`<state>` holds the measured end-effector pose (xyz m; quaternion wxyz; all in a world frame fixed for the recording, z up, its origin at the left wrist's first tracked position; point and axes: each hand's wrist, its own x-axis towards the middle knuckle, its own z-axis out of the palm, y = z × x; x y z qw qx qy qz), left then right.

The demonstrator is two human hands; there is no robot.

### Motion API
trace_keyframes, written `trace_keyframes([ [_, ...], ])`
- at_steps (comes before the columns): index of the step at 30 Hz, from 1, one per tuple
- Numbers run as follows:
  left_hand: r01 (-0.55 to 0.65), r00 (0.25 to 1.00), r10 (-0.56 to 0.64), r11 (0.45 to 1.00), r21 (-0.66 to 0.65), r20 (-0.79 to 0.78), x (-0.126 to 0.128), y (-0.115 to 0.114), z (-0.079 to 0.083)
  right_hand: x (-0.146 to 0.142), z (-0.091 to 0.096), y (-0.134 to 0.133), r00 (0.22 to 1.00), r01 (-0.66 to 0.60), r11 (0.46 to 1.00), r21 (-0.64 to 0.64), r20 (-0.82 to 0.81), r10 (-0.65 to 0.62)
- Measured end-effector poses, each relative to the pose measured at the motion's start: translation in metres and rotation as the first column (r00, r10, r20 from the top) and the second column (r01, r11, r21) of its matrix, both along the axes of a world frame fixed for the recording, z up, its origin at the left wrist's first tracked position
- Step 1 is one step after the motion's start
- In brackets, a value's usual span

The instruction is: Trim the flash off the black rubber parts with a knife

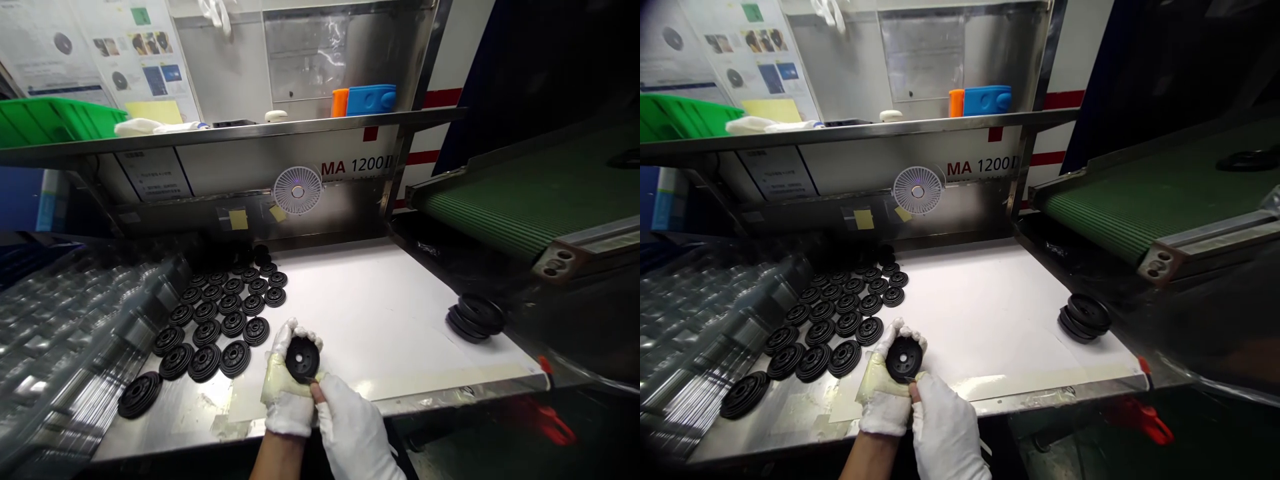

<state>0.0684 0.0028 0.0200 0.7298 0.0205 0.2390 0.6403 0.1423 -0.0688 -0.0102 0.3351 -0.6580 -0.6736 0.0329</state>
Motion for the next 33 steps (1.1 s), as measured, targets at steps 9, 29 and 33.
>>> trace_keyframes([
  [9,0.193,0.981,-0.193,0.98,0.043,-0.008,-0.009,-0.007,0.004,0.011,0.003,0.0,0.999,0.008,1.0,0.0,-0.042,-0.008],
  [29,-0.048,0.996,0.057,0.99,0.131,-0.066,0.0,-0.01,-0.001,0.002,0.001,-0.005,0.999,0.03,0.998,0.05,0.035,-0.032],
  [33,0.019,0.998,-0.015,0.998,0.062,-0.067,-0.003,-0.012,0.0,0.001,0.002,-0.004,1.0,0.01,0.998,0.057,0.015,-0.011],
])
